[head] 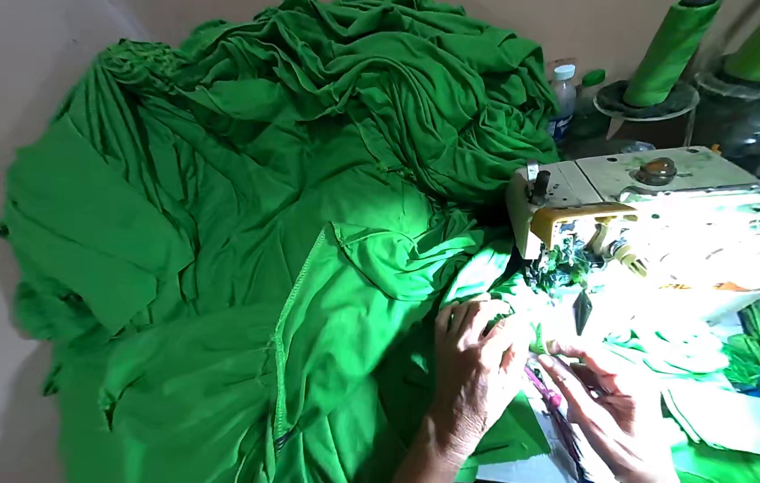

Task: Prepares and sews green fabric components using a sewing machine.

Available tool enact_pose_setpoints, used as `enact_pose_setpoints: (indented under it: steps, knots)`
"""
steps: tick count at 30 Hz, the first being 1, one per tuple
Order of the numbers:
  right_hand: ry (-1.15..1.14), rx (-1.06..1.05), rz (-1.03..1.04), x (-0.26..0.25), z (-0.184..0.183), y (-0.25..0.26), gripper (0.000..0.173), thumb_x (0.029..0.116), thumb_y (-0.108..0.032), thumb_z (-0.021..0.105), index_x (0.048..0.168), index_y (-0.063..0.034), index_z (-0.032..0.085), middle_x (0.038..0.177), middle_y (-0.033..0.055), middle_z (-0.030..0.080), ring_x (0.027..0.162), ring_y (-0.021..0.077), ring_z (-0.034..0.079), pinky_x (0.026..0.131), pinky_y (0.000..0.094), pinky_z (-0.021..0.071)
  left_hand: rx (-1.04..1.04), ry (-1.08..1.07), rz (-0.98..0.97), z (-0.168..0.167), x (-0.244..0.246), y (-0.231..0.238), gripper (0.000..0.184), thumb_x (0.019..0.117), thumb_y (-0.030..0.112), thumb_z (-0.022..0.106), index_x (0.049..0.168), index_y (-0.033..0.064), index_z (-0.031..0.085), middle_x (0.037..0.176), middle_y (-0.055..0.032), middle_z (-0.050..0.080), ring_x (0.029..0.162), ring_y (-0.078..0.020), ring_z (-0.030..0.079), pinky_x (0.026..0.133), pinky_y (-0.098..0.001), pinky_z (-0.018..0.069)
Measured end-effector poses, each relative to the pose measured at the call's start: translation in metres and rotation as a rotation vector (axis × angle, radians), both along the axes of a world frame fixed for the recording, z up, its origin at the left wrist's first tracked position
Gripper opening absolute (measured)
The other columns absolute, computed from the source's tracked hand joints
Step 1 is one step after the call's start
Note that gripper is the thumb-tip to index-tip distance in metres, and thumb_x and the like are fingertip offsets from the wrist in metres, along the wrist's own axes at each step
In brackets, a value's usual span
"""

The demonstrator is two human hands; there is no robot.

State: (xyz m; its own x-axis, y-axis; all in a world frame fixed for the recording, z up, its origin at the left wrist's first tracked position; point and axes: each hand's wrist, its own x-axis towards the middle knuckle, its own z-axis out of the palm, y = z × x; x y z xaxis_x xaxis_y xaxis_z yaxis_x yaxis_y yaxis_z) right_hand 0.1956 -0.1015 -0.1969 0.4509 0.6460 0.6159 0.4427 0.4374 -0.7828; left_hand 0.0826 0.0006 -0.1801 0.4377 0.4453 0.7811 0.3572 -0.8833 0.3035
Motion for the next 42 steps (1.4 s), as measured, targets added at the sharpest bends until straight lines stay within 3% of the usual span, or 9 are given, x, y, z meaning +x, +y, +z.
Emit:
enact_pose_setpoints:
  steps: [8,16,21,25,28,31,34,38,42]
  knots:
    - [0.044,-0.007,0.004,0.005,-0.005,0.001,0.025,0.0994,-0.007,0.057,0.115,0.0096,0.067,0.11,0.0058,0.073,0.069,-0.0075,0.063,0.06,0.0104,0.0544,-0.186,0.044,0.1,0.001,0.018,0.007,0.022,0.0928,0.021,0.065,0.106,0.0201,0.083,0.108,-0.0069,0.074,0.105,-0.0269,0.067,0.09,-0.0496,0.0477]
    - [-0.148,-0.066,-0.031,0.002,0.01,0.003,0.031,0.1,-0.009,0.05,0.119,0.0092,0.067,0.099,0.0123,0.071,0.068,-0.003,0.061,0.061,0.0126,0.0511,-0.482,0.307,0.214,0.041,0.01,-0.006,0.029,0.1021,0.014,0.056,0.125,0.0098,0.074,0.131,-0.0214,0.061,0.115,-0.0359,0.063,0.092,-0.0463,0.0547]
    - [-0.563,-0.189,0.072,-0.005,0.002,-0.006,0.04,0.0951,-0.002,0.051,0.132,0.0016,0.065,0.132,0.024,0.065,0.12,0.0339,0.065,0.098,0.0435,0.0542,-0.513,0.466,0.054,0.044,-0.044,-0.087,0.023,0.0963,0.007,0.058,0.112,-0.0029,0.073,0.114,-0.0233,0.067,0.093,-0.0311,0.072,0.078,-0.0399,0.0602]
    - [-0.55,-0.523,-0.205,0.014,0.007,-0.037,0.034,0.0979,0.001,0.048,0.127,0.009,0.064,0.111,0.0356,0.066,0.1,0.0551,0.066,0.084,0.073,0.0461,-0.21,0.08,-0.007,0.012,-0.092,-0.083,0.016,0.0868,0.005,0.068,0.097,0.0071,0.08,0.095,-0.0096,0.073,0.084,-0.021,0.071,0.073,-0.037,0.0574]
    - [-0.63,-0.547,0.253,-0.014,0.05,-0.054,0.032,0.0855,0.007,0.061,0.116,0.0073,0.07,0.099,0.0266,0.071,0.081,0.0421,0.071,0.07,0.0599,0.0559,-0.122,-0.253,0.138,0.01,-0.14,-0.072,0.015,0.0901,0.006,0.064,0.095,0.0059,0.079,0.095,-0.0084,0.069,0.089,-0.0097,0.065,0.08,-0.0211,0.0545]
    - [-0.753,-0.518,0.579,-0.046,0.083,-0.032,0.039,0.089,-0.001,0.07,0.128,0.0036,0.066,0.12,0.0248,0.066,0.087,0.0378,0.071,0.075,0.0545,0.0587,-0.027,-0.428,0.38,-0.002,-0.186,-0.07,0.018,0.092,0.016,0.066,0.105,0.0057,0.07,0.107,-0.0104,0.062,0.104,-0.0064,0.058,0.087,-0.0152,0.0474]
    - [-0.786,-0.265,0.346,-0.073,0.1,0.035,0.032,0.0956,-0.023,0.064,0.118,0.0003,0.07,0.108,0.0208,0.069,0.078,0.034,0.07,0.067,0.0545,0.0569,-0.017,-0.408,0.61,-0.024,-0.218,-0.068,0.049,0.0874,0.033,0.071,0.122,0.0013,0.059,0.123,-0.021,0.056,0.122,-0.0208,0.051,0.103,-0.0275,0.042]
    - [-0.745,-0.401,0.018,-0.127,0.134,0.121,0.057,0.097,-0.038,0.07,0.13,0.0073,0.061,0.132,0.0334,0.056,0.107,0.0553,0.061,0.08,0.0731,0.0461,-0.063,-0.264,0.752,-0.047,-0.229,-0.064,0.076,0.0789,0.047,0.076,0.134,-0.0016,0.056,0.135,-0.0332,0.054,0.126,-0.0461,0.052,0.103,-0.0561,0.0442]
    - [-0.82,-0.611,-0.125,-0.139,0.139,0.151,0.033,0.1024,-0.023,0.06,0.104,0.0098,0.067,0.107,0.0415,0.063,0.101,0.0651,0.059,0.075,0.0802,0.0415,-0.179,-0.281,0.763,-0.052,-0.231,-0.067,0.07,0.074,0.024,0.084,0.135,0.0003,0.06,0.138,-0.0298,0.056,0.127,-0.048,0.053,0.102,-0.0681,0.0377]
